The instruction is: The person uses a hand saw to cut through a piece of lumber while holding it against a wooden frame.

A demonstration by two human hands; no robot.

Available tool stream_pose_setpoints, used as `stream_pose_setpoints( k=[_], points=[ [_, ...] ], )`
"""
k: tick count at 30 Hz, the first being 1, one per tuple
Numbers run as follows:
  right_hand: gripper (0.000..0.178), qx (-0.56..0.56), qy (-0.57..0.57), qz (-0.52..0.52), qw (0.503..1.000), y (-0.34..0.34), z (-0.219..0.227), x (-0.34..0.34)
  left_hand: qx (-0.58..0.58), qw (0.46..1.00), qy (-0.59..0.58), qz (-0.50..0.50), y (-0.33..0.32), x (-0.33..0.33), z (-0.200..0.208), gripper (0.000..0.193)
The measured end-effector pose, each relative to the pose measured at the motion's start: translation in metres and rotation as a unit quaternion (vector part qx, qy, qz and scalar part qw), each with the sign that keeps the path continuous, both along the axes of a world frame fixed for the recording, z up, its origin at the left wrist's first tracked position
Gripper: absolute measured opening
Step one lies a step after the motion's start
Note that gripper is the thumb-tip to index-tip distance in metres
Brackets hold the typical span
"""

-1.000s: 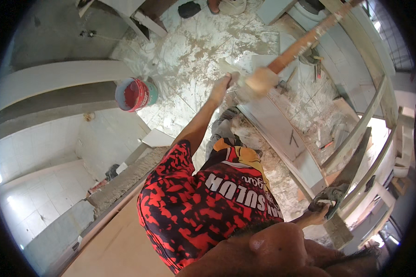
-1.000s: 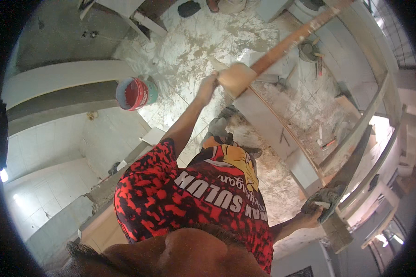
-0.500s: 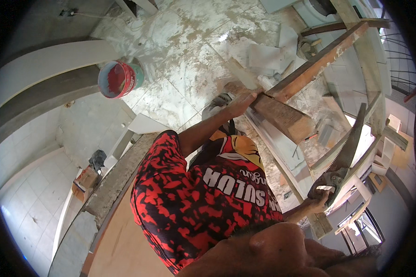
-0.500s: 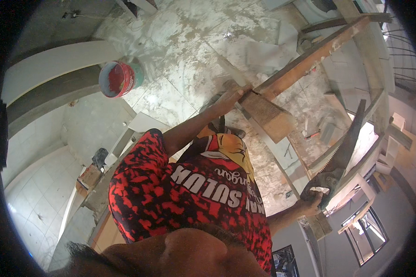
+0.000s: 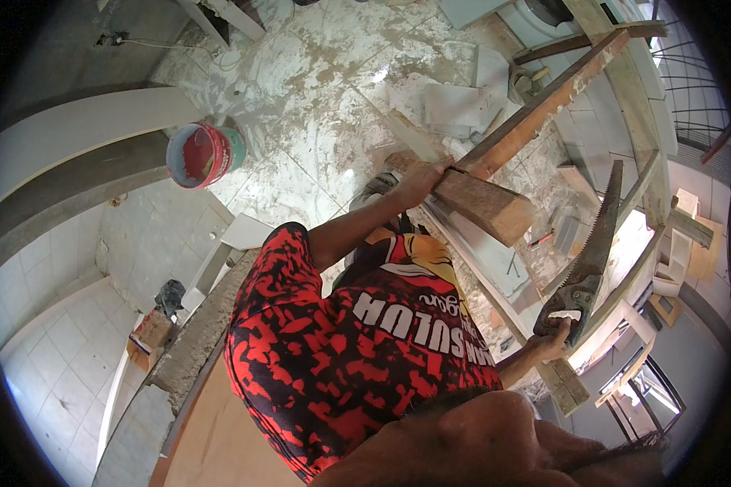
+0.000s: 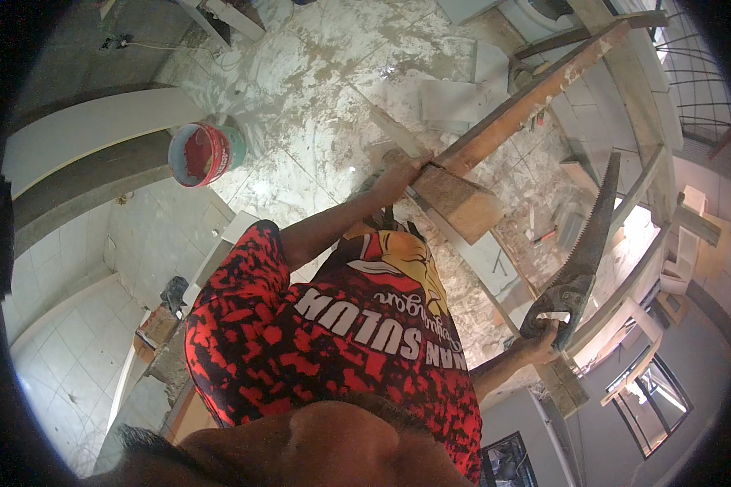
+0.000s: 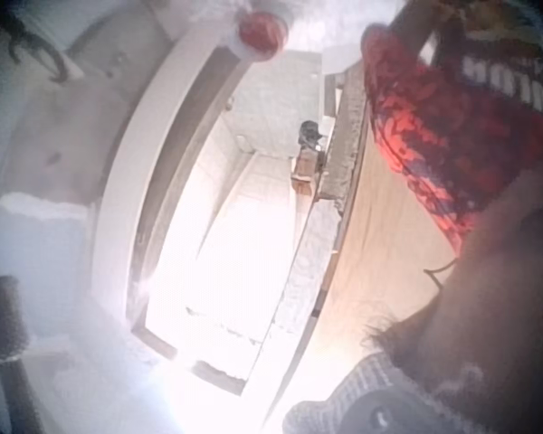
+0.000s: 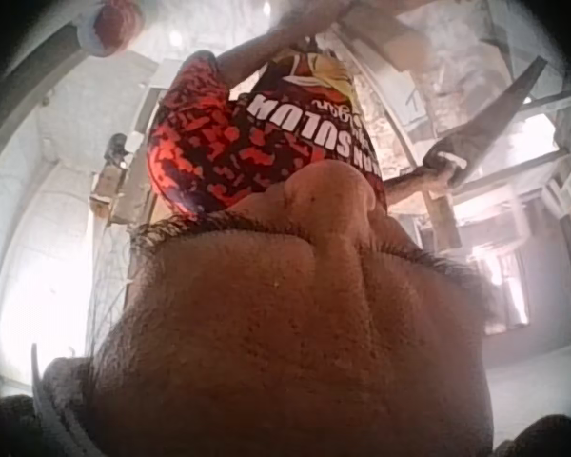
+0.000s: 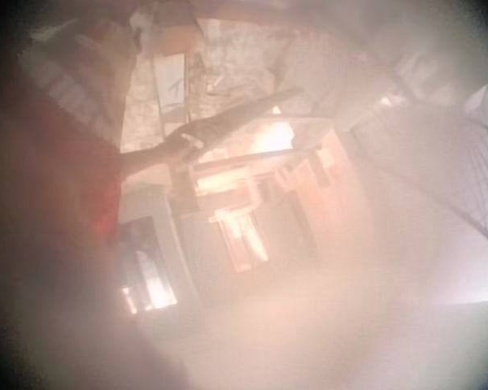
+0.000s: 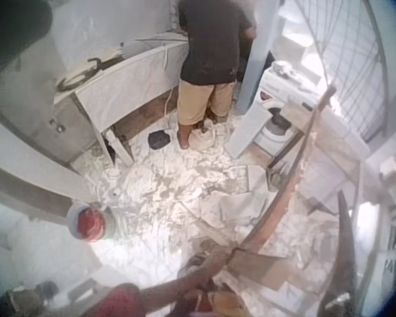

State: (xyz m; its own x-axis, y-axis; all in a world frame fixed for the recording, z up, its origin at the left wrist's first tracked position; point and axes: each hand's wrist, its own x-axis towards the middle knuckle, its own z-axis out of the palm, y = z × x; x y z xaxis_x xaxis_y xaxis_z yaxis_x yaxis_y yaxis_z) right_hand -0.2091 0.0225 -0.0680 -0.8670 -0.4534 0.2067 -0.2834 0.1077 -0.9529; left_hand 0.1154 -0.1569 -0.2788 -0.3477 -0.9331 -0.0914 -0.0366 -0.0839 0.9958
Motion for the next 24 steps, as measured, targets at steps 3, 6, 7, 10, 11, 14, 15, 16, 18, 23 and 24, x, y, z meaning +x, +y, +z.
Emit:
stream_pose_setpoints(
  k=[3, 6, 7, 10, 11, 14, 15, 16, 18, 23, 24],
  points=[
    [0.040, -0.003, -0.003, 0.006, 1.000, -0.002, 0.003, 0.000, 0.049, 0.995, 0.065, 0.050, -0.016, 0.007, -0.013, 0.057],
    [0.041, -0.008, -0.005, -0.006, 1.000, 0.003, 0.003, -0.004, 0.120, 0.968, 0.176, 0.132, -0.042, 0.012, -0.002, 0.049],
    [0.041, -0.009, -0.007, -0.016, 1.000, 0.008, 0.001, -0.006, 0.110, 0.980, 0.140, 0.086, -0.054, 0.022, 0.012, 0.047],
    [0.039, 0.001, -0.008, 0.014, 1.000, 0.017, 0.002, -0.005, 0.002, 0.997, -0.038, -0.068, -0.077, 0.033, 0.021, 0.043],
    [0.038, -0.011, -0.007, 0.023, 1.000, 0.018, 0.000, -0.004, -0.049, 0.985, -0.109, -0.125, -0.080, 0.034, 0.022, 0.042],
    [0.035, -0.026, 0.001, -0.011, 1.000, 0.027, -0.012, -0.006, -0.072, 0.965, -0.149, -0.203, -0.081, 0.031, 0.022, 0.038],
    [0.035, -0.011, 0.001, -0.042, 0.999, 0.034, -0.012, -0.010, -0.086, 0.960, -0.159, -0.213, -0.081, 0.030, 0.022, 0.036],
    [0.028, -0.021, 0.022, -0.062, 0.998, 0.030, -0.004, -0.001, -0.103, 0.955, -0.166, -0.225, -0.081, 0.030, 0.022, 0.034],
    [0.021, -0.020, 0.072, -0.092, 0.993, 0.028, 0.016, 0.000, -0.064, 0.971, -0.139, -0.184, -0.073, 0.025, 0.025, 0.031],
    [0.025, 0.134, 0.257, -0.167, 0.942, 0.076, 0.044, -0.027, 0.056, 0.986, -0.036, -0.151, -0.070, 0.034, -0.001, 0.033],
    [0.026, 0.179, 0.307, -0.185, 0.917, 0.091, 0.045, -0.032, 0.066, 0.987, -0.023, -0.147, -0.070, 0.033, -0.013, 0.033]
  ],
)
